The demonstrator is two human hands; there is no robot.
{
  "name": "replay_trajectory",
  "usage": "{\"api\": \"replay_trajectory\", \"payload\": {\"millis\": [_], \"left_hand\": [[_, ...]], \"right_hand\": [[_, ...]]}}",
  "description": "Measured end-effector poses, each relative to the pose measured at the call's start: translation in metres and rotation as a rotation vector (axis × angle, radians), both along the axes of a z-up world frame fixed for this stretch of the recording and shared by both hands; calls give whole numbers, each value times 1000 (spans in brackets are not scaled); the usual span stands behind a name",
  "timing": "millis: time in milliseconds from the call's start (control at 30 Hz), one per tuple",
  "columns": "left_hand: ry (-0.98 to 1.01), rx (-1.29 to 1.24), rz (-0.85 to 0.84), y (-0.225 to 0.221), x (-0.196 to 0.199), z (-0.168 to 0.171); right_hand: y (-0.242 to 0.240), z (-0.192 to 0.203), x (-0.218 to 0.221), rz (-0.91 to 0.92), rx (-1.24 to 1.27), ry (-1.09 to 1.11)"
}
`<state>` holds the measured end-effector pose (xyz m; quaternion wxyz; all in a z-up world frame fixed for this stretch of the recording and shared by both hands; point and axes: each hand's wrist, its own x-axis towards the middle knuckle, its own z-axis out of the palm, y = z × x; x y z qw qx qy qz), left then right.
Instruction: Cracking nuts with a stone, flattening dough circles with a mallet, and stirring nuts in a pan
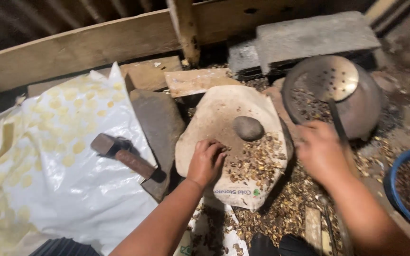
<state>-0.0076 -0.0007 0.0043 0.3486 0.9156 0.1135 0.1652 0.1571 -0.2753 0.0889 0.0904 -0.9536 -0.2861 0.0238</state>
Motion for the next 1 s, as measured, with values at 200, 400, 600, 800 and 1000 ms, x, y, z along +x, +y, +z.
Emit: {"api": "replay_trajectory", "payload": {"millis": [200, 400, 600, 800, 1000], "left_hand": [[24, 7, 48, -8, 10, -6], [79, 99, 19, 5, -2, -3], [23, 52, 4, 16, -9, -17], [15, -14, 79, 9, -4, -9], [28, 79, 167, -5, 4, -17]], "right_hand": [[105, -28, 9, 352, 122, 201], [86, -57, 3, 203, 101, 174], [105, -31, -40, 166, -34, 284], [119, -18, -62, 269, 38, 272], [142, 35, -62, -79, -29, 628]]}}
